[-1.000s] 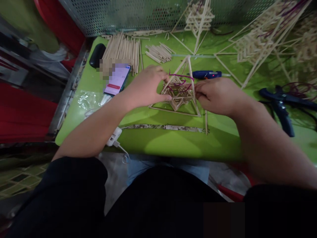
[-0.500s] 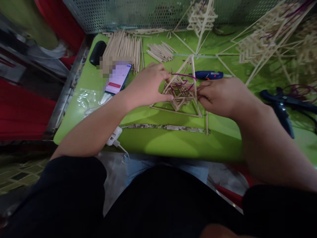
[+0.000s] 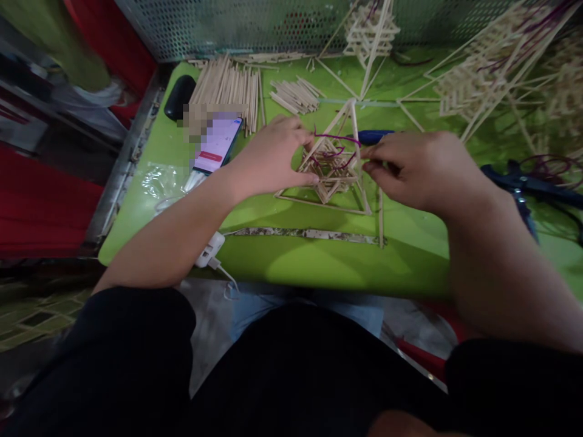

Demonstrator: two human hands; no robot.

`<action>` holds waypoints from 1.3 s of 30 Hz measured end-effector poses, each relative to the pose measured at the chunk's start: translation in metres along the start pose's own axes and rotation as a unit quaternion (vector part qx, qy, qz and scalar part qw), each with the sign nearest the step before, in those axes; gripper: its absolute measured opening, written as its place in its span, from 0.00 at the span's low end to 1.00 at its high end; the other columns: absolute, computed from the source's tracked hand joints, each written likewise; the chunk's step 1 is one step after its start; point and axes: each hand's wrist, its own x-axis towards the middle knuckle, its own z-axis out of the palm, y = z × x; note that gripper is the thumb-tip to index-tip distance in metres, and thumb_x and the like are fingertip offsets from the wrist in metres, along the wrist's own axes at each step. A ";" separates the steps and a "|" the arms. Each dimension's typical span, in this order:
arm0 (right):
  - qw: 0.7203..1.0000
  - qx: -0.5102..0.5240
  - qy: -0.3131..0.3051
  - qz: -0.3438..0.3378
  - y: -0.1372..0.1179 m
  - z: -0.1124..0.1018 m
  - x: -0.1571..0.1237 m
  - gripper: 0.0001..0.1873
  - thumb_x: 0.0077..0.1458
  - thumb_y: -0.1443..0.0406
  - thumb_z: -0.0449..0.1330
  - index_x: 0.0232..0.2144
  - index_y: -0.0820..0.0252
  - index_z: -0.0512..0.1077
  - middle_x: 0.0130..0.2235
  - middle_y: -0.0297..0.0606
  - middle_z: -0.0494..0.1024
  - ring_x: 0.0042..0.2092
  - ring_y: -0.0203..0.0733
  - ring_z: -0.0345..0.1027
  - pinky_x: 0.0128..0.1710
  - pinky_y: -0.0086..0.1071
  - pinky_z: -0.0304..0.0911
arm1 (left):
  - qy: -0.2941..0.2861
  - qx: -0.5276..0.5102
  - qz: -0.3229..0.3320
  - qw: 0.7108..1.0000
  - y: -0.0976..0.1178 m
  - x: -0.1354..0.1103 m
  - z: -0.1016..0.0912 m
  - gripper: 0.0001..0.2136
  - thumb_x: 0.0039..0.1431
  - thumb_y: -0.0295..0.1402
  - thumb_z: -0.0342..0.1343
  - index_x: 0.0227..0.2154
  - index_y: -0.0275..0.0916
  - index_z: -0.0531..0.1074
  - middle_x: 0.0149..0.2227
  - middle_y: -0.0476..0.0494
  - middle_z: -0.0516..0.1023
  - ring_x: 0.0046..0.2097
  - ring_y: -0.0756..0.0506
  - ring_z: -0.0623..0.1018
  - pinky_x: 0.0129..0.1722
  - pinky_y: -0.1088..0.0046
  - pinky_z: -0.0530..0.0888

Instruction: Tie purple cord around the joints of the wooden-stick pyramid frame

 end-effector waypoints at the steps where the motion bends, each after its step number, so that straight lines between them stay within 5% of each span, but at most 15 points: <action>1: 1.000 0.003 0.017 0.025 0.000 -0.002 -0.001 0.22 0.80 0.56 0.57 0.59 0.53 0.89 0.55 0.53 0.93 0.58 0.73 0.88 0.52 0.58 0.74 | -0.001 -0.001 -0.001 1.000 0.000 0.000 0.000 0.34 0.67 0.60 0.77 0.69 0.51 0.85 0.73 0.35 0.82 0.82 0.19 0.73 0.85 0.35 0.72; 7: 0.985 0.035 0.070 0.151 0.004 -0.009 0.001 0.18 0.82 0.49 0.61 0.60 0.49 0.84 0.56 0.56 0.92 0.59 0.74 0.86 0.62 0.63 0.77 | -0.011 0.015 -0.005 1.000 0.007 -0.002 -0.005 0.30 0.70 0.57 0.76 0.65 0.44 0.87 0.77 0.34 0.82 0.84 0.20 0.73 0.88 0.35 0.68; 13: 0.978 0.081 0.084 0.175 0.000 -0.008 0.006 0.22 0.85 0.44 0.55 0.55 0.45 0.84 0.56 0.52 0.92 0.60 0.69 0.84 0.67 0.64 0.76 | -0.002 0.011 0.004 1.000 0.007 -0.005 -0.008 0.29 0.74 0.61 0.73 0.63 0.44 0.86 0.77 0.37 0.81 0.82 0.22 0.72 0.87 0.36 0.68; 16: 0.979 0.074 0.069 0.176 -0.004 -0.003 0.009 0.26 0.85 0.43 0.49 0.56 0.40 0.85 0.53 0.47 0.93 0.56 0.68 0.83 0.62 0.65 0.79 | -0.002 0.002 0.003 1.000 0.005 -0.006 -0.008 0.31 0.77 0.64 0.70 0.63 0.42 0.85 0.79 0.35 0.79 0.82 0.23 0.72 0.88 0.35 0.66; 23: 0.976 0.050 0.041 0.210 -0.002 0.017 0.019 0.32 0.87 0.41 0.46 0.42 0.48 0.81 0.44 0.52 0.87 0.51 0.64 0.81 0.57 0.59 0.75 | 0.002 0.005 -0.001 1.000 0.002 -0.006 -0.006 0.37 0.70 0.72 0.70 0.66 0.49 0.85 0.75 0.37 0.81 0.84 0.18 0.70 0.85 0.32 0.69; 28: 0.971 0.184 0.083 0.129 0.004 0.037 0.022 0.22 0.84 0.44 0.57 0.47 0.49 0.81 0.47 0.47 0.87 0.48 0.58 0.79 0.52 0.54 0.77 | -0.014 0.001 -0.016 1.000 0.006 -0.006 -0.007 0.41 0.71 0.76 0.67 0.70 0.50 0.84 0.76 0.41 0.80 0.84 0.20 0.67 0.86 0.31 0.66; 35: 0.955 0.255 0.112 0.101 0.006 0.057 0.026 0.16 0.77 0.48 0.65 0.49 0.46 0.90 0.51 0.47 0.92 0.52 0.62 0.86 0.59 0.59 0.83 | -0.005 0.010 -0.010 1.000 0.013 -0.007 -0.011 0.25 0.76 0.56 0.75 0.62 0.43 0.85 0.75 0.35 0.80 0.79 0.23 0.74 0.85 0.32 0.70; 39: 0.938 0.297 0.153 0.097 0.004 0.059 0.026 0.16 0.71 0.48 0.72 0.51 0.49 0.90 0.48 0.46 0.93 0.48 0.61 0.89 0.54 0.57 0.85 | 0.004 0.005 -0.002 1.000 0.009 -0.007 -0.008 0.24 0.72 0.55 0.78 0.61 0.46 0.86 0.73 0.37 0.81 0.79 0.21 0.75 0.84 0.34 0.72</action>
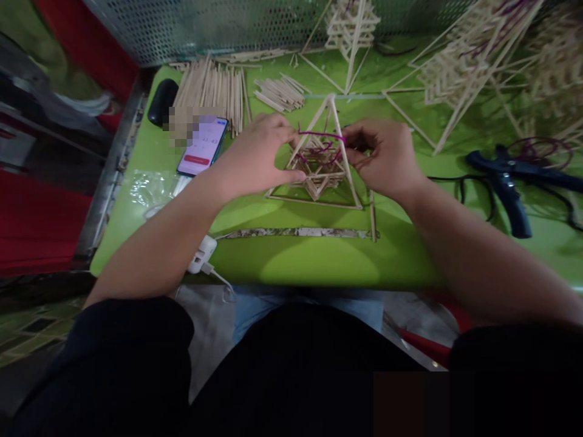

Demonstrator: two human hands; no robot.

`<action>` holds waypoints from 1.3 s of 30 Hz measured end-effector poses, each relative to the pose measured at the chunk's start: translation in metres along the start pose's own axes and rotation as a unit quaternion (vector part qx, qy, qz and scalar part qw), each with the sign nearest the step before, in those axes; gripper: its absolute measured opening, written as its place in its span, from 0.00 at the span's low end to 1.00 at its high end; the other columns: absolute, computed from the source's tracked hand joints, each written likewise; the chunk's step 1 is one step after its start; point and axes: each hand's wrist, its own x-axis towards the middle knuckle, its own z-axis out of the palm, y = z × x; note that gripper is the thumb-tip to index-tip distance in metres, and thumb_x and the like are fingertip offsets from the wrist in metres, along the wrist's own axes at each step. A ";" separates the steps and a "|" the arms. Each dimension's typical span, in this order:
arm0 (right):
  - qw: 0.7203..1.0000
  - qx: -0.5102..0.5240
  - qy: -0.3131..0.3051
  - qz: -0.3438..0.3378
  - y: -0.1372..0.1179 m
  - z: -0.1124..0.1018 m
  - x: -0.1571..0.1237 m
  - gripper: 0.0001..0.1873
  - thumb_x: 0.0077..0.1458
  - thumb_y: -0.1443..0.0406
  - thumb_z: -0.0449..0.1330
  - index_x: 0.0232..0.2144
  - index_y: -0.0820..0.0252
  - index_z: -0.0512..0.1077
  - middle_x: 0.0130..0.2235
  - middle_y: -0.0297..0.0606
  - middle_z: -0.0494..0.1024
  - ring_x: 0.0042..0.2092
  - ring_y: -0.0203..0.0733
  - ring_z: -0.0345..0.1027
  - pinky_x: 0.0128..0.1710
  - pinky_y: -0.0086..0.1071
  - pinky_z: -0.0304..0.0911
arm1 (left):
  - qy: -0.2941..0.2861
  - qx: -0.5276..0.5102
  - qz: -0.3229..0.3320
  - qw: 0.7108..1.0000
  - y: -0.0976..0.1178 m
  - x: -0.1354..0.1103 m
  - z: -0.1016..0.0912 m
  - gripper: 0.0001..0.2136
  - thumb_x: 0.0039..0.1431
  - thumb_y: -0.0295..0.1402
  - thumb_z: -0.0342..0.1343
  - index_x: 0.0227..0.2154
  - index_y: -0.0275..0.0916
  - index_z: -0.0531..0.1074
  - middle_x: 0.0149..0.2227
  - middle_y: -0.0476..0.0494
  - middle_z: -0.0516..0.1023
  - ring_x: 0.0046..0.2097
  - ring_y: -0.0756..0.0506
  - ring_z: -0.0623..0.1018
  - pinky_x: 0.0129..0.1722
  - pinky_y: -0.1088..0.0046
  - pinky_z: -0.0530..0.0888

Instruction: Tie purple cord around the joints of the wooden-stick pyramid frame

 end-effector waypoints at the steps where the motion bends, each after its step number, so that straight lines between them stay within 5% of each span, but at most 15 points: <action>1: 1.000 0.005 0.003 0.005 -0.001 0.000 -0.001 0.17 0.70 0.49 0.72 0.52 0.49 0.91 0.48 0.45 0.94 0.48 0.61 0.89 0.54 0.56 0.86 | 0.001 -0.001 0.003 1.000 -0.001 0.001 0.001 0.24 0.72 0.56 0.77 0.61 0.48 0.86 0.73 0.38 0.82 0.80 0.21 0.74 0.83 0.35 0.73; 8: 0.995 -0.096 -0.030 0.003 -0.016 -0.010 -0.009 0.21 0.75 0.57 0.65 0.62 0.49 0.91 0.56 0.45 0.96 0.55 0.64 0.90 0.62 0.58 0.84 | -0.007 0.006 0.002 1.000 -0.003 0.003 0.001 0.28 0.71 0.59 0.73 0.64 0.48 0.86 0.73 0.38 0.82 0.80 0.22 0.73 0.85 0.38 0.71; 13: 0.995 -0.093 -0.023 0.011 -0.014 -0.008 -0.011 0.17 0.74 0.54 0.69 0.60 0.39 0.90 0.57 0.40 0.96 0.54 0.66 0.89 0.58 0.61 0.82 | -0.007 0.006 0.006 1.000 -0.001 0.002 0.001 0.28 0.71 0.58 0.71 0.64 0.47 0.87 0.73 0.37 0.82 0.79 0.23 0.74 0.84 0.36 0.72; 23: 0.996 -0.073 -0.042 -0.012 -0.007 -0.009 -0.012 0.23 0.77 0.59 0.67 0.69 0.50 0.86 0.60 0.49 0.95 0.55 0.61 0.88 0.60 0.57 0.82 | 0.000 0.008 0.012 1.000 0.000 0.004 0.002 0.24 0.67 0.55 0.76 0.59 0.49 0.88 0.70 0.35 0.84 0.75 0.21 0.78 0.78 0.37 0.79; 29: 0.996 0.013 0.067 -0.051 0.012 0.009 -0.008 0.17 0.67 0.46 0.80 0.52 0.41 0.89 0.45 0.39 0.93 0.41 0.56 0.85 0.43 0.55 0.82 | -0.014 -0.024 0.015 0.999 -0.001 0.004 -0.001 0.26 0.68 0.60 0.72 0.59 0.50 0.86 0.67 0.34 0.85 0.76 0.19 0.76 0.78 0.35 0.76; 39: 0.994 0.018 0.080 -0.077 0.017 0.004 -0.008 0.17 0.64 0.59 0.81 0.54 0.45 0.90 0.46 0.42 0.95 0.39 0.53 0.85 0.39 0.52 0.80 | -0.012 -0.008 0.013 1.000 0.000 0.005 -0.001 0.25 0.67 0.58 0.73 0.58 0.49 0.86 0.71 0.34 0.83 0.77 0.20 0.77 0.78 0.38 0.77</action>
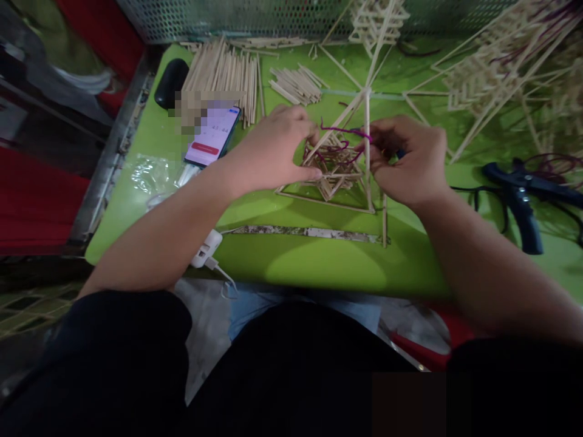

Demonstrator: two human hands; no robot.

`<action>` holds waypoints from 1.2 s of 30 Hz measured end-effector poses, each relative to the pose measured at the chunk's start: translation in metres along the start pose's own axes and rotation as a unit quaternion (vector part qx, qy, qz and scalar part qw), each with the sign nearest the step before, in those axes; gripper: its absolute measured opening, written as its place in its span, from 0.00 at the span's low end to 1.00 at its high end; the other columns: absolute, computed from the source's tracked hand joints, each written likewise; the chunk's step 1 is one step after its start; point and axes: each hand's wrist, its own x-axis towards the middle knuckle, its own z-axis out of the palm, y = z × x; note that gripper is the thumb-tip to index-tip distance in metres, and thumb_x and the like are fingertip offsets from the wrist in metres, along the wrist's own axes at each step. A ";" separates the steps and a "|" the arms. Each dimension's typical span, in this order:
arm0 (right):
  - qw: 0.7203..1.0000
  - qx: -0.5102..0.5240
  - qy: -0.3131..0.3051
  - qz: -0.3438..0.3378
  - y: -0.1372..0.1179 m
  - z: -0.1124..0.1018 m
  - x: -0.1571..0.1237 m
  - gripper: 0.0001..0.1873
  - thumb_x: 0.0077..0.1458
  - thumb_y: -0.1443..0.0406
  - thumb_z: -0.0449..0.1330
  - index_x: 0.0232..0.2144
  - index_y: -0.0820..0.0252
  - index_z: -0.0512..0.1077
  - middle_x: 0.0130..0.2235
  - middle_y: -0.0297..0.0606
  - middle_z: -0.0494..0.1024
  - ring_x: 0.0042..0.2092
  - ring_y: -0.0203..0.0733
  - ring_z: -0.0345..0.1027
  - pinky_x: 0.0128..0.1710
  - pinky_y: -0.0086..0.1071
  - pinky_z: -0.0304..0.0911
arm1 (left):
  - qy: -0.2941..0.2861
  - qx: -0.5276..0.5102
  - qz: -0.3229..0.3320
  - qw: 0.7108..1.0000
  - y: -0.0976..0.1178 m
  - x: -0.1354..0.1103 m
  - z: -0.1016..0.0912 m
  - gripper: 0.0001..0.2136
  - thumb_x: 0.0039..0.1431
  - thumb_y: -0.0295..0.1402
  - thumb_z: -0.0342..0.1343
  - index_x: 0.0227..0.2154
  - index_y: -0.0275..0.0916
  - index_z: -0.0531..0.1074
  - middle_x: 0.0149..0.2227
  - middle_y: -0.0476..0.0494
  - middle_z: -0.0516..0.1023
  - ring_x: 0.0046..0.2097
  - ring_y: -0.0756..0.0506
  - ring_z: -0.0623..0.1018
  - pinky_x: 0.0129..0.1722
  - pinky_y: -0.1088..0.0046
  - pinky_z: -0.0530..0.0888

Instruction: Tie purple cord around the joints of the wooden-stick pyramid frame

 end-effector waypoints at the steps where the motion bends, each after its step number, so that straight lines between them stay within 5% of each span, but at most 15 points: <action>1: 1.000 0.007 -0.004 0.000 0.000 -0.001 0.000 0.16 0.64 0.58 0.81 0.54 0.44 0.90 0.45 0.42 0.95 0.39 0.54 0.85 0.39 0.52 0.80 | 0.000 0.002 0.000 1.000 0.000 0.000 0.000 0.26 0.67 0.58 0.73 0.58 0.48 0.87 0.71 0.34 0.83 0.77 0.20 0.77 0.78 0.39 0.78; 12: 0.998 -0.049 -0.015 -0.039 -0.009 -0.008 -0.001 0.06 0.67 0.55 0.74 0.45 0.39 0.93 0.38 0.32 0.92 0.31 0.51 0.80 0.33 0.51 0.79 | -0.002 0.006 0.006 1.000 -0.004 0.000 0.002 0.29 0.71 0.63 0.68 0.63 0.48 0.86 0.71 0.35 0.83 0.78 0.21 0.73 0.78 0.38 0.76; 21: 0.995 -0.071 -0.001 -0.076 -0.002 -0.008 -0.002 0.08 0.67 0.58 0.77 0.48 0.44 0.94 0.39 0.38 0.93 0.31 0.47 0.80 0.36 0.48 0.82 | -0.004 0.010 0.002 1.000 -0.001 -0.001 0.000 0.28 0.72 0.61 0.67 0.62 0.47 0.87 0.73 0.36 0.82 0.79 0.21 0.73 0.79 0.37 0.74; 36: 0.998 -0.051 -0.028 0.010 -0.007 -0.008 -0.001 0.11 0.70 0.49 0.78 0.49 0.41 0.92 0.40 0.38 0.93 0.38 0.55 0.85 0.47 0.55 0.89 | -0.007 0.013 0.001 1.000 0.002 0.000 -0.002 0.26 0.70 0.59 0.71 0.61 0.49 0.87 0.71 0.34 0.84 0.79 0.19 0.75 0.81 0.34 0.75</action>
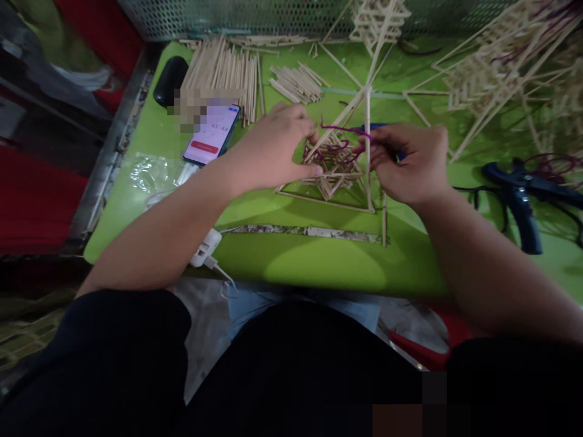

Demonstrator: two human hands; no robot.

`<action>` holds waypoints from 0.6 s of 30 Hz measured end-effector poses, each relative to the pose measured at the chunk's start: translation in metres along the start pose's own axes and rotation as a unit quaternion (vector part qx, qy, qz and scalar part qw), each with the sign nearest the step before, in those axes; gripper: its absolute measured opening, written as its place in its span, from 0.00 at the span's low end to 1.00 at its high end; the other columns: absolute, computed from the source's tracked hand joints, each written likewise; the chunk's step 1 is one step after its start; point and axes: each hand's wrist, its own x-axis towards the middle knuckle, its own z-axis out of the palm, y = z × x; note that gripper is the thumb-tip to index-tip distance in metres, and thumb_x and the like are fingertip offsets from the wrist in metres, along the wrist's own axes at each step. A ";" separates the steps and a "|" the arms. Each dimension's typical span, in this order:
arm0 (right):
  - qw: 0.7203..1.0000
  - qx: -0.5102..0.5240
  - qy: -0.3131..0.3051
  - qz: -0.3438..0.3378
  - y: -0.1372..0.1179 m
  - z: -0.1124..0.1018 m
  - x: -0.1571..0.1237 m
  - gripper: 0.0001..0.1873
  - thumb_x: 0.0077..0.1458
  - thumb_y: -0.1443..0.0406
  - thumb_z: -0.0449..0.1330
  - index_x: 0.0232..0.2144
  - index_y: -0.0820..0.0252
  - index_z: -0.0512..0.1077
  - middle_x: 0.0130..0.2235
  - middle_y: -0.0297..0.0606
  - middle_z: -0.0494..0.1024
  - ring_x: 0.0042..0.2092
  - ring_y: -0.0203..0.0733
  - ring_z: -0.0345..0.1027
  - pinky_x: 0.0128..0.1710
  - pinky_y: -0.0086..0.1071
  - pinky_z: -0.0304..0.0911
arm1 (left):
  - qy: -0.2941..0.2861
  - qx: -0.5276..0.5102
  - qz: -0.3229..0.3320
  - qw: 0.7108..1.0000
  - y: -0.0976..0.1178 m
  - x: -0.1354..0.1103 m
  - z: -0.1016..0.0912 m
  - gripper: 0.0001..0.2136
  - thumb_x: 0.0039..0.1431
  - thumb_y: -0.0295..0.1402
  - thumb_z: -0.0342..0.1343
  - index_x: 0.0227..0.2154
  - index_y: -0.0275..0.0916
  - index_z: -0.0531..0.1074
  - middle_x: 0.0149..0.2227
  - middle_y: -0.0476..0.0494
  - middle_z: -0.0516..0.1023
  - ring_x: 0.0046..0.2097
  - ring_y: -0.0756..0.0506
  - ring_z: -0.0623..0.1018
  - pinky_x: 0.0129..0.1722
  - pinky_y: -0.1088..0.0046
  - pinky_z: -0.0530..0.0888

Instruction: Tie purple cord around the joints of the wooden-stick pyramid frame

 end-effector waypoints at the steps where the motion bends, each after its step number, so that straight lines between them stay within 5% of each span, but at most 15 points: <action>1: 1.000 -0.002 -0.004 0.004 0.000 0.000 0.000 0.11 0.70 0.50 0.79 0.50 0.41 0.92 0.41 0.37 0.93 0.38 0.56 0.85 0.47 0.55 0.89 | -0.002 -0.001 0.001 1.000 0.000 0.000 0.000 0.26 0.70 0.59 0.71 0.60 0.48 0.87 0.72 0.33 0.83 0.79 0.19 0.76 0.81 0.34 0.75; 13: 0.999 0.042 -0.011 -0.012 0.007 0.005 0.003 0.14 0.62 0.52 0.81 0.49 0.43 0.91 0.42 0.39 0.93 0.35 0.53 0.81 0.42 0.53 0.81 | 0.001 -0.018 0.001 1.000 -0.005 -0.001 0.002 0.28 0.65 0.62 0.72 0.60 0.50 0.87 0.72 0.35 0.83 0.78 0.19 0.76 0.80 0.35 0.76; 18: 0.998 0.051 -0.040 0.004 0.002 0.002 0.003 0.19 0.60 0.56 0.79 0.53 0.34 0.90 0.46 0.34 0.94 0.34 0.51 0.79 0.43 0.55 0.83 | 0.000 -0.014 -0.005 1.000 -0.005 0.001 0.002 0.28 0.64 0.61 0.75 0.59 0.49 0.87 0.71 0.33 0.83 0.78 0.19 0.76 0.80 0.35 0.76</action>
